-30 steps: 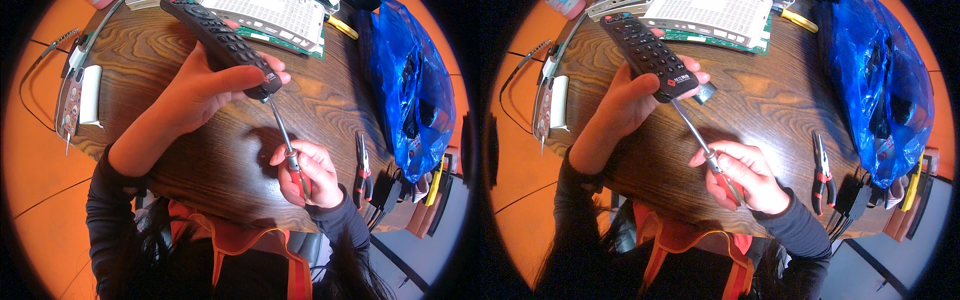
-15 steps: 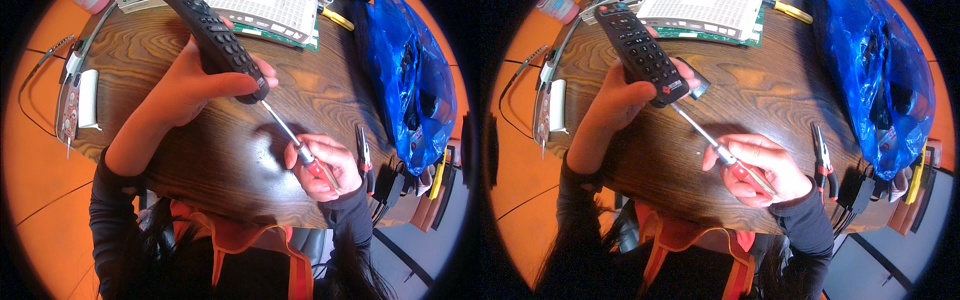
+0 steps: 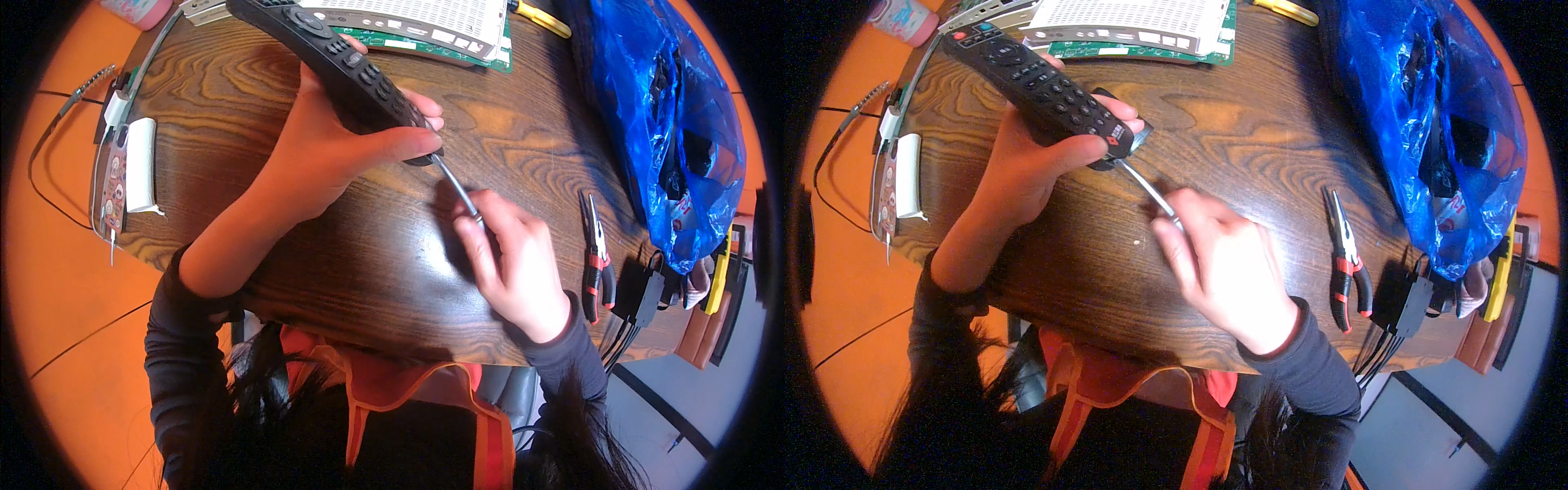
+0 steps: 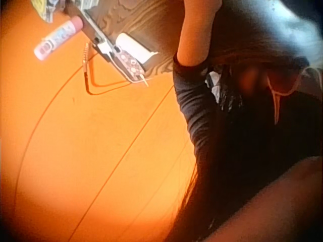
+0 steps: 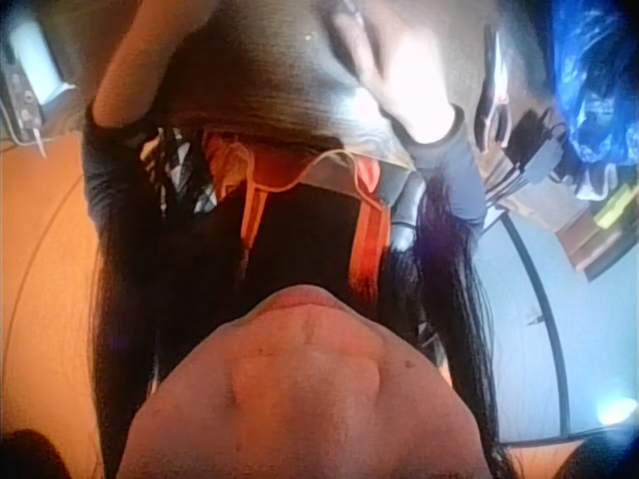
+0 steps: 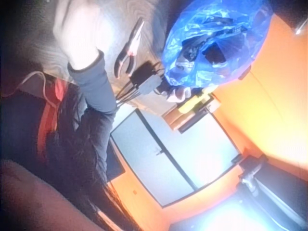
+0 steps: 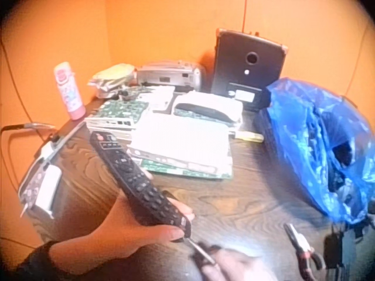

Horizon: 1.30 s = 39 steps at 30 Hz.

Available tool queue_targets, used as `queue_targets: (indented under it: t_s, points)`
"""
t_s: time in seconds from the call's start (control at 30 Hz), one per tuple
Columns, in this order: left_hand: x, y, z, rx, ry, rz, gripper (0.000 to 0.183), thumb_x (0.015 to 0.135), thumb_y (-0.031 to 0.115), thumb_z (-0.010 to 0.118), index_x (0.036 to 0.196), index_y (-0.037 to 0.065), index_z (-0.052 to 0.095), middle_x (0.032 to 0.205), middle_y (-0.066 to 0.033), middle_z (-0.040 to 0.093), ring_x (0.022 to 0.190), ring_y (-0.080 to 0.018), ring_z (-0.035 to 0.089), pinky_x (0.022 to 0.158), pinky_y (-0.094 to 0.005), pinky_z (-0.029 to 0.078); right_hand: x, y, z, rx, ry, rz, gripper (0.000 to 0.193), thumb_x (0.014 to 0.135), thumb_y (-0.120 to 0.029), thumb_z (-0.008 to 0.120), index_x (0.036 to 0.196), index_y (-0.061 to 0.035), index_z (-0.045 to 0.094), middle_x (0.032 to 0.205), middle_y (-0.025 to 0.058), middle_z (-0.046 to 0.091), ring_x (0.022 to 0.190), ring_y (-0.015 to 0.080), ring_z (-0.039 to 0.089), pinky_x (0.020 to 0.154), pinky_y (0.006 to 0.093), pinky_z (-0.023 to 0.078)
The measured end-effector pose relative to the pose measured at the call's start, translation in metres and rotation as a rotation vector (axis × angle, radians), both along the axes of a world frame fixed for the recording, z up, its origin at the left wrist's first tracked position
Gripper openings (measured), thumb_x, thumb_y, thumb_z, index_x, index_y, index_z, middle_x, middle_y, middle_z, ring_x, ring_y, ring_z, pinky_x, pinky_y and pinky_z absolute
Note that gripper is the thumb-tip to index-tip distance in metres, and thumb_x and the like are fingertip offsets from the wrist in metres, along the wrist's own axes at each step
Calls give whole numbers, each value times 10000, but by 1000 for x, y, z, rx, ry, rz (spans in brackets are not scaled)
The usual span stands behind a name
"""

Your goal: The person uses a screwdriver to pry open the battery cover and then the main casing of a black remote control. They remove the battery cover, then carefully separate the two halves of the remote's shell to expose the internal circuit board.

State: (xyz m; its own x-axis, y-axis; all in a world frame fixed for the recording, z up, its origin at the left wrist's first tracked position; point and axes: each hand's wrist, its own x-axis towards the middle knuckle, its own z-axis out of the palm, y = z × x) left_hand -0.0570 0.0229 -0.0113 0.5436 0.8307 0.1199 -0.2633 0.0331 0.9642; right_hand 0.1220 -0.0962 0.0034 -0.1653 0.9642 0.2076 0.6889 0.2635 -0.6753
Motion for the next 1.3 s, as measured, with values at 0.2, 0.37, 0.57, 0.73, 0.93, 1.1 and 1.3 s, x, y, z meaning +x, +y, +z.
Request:
queue_targets:
  t_s: [0.2, 0.37, 0.57, 0.73, 0.93, 1.1, 1.3]
  points:
    - [-5, -2, 6, -42, 105, -104, 778, 736, 94, 715, 1323, 49, 207, 1086, -213, 620, 1032, -336, 612, 953, -416, 458, -6, -7, 8, -195, 107, -49, 100, 915, -157, 513, 893, -61, 499, 626, 167, 528, 553, 366, 579, 487, 408, 440]
    - [-9, -2, 12, -238, -21, -277, 809, 733, 141, 728, 1333, 69, 189, 1099, -232, 607, 1048, -356, 601, 956, -442, 450, 0, -9, 26, -581, 417, 53, 190, 950, -181, 475, 817, -45, 486, 583, 149, 481, 499, 314, 522, 465, 352, 395]
    - [-8, -1, 11, -103, -38, -286, 847, 714, 119, 740, 1343, 89, 173, 1089, -230, 610, 1040, -345, 607, 951, -446, 451, 5, -9, 32, -959, 925, 77, 292, 993, -250, 410, 806, -39, 488, 566, 6, 449, 504, 113, 465, 475, 273, 369]
    - [-3, -3, 8, -5, -37, -183, 825, 698, 32, 729, 1299, 87, 167, 1023, -189, 633, 992, -281, 624, 917, -403, 466, 3, -8, 22, -581, 438, 17, 220, 951, -226, 491, 829, -43, 498, 584, 37, 500, 472, 171, 500, 444, 297, 396]
    - [3, -9, 3, -2, -34, -53, 833, 688, -3, 759, 1223, 43, 122, 960, -137, 651, 945, -192, 620, 889, -326, 460, -4, -7, 4, 165, -489, -195, 165, 848, -215, 619, 847, -77, 530, 638, 84, 532, 499, 255, 573, 443, 353, 460]
    - [4, -12, 0, 157, 94, -107, 860, 676, 43, 759, 1270, 43, 136, 995, -143, 647, 973, -211, 618, 924, -350, 440, -8, -9, 6, -18, -315, -148, 162, 864, -199, 600, 849, -65, 511, 664, 125, 564, 540, 299, 594, 471, 373, 468]
    - [-2, -8, 6, 252, 92, -271, 898, 683, 65, 788, 1268, 46, 106, 1009, -143, 645, 972, -204, 621, 915, -342, 440, 0, -10, 20, -351, 183, 69, 144, 914, -164, 525, 851, -38, 498, 643, 197, 520, 599, 399, 557, 514, 393, 441]
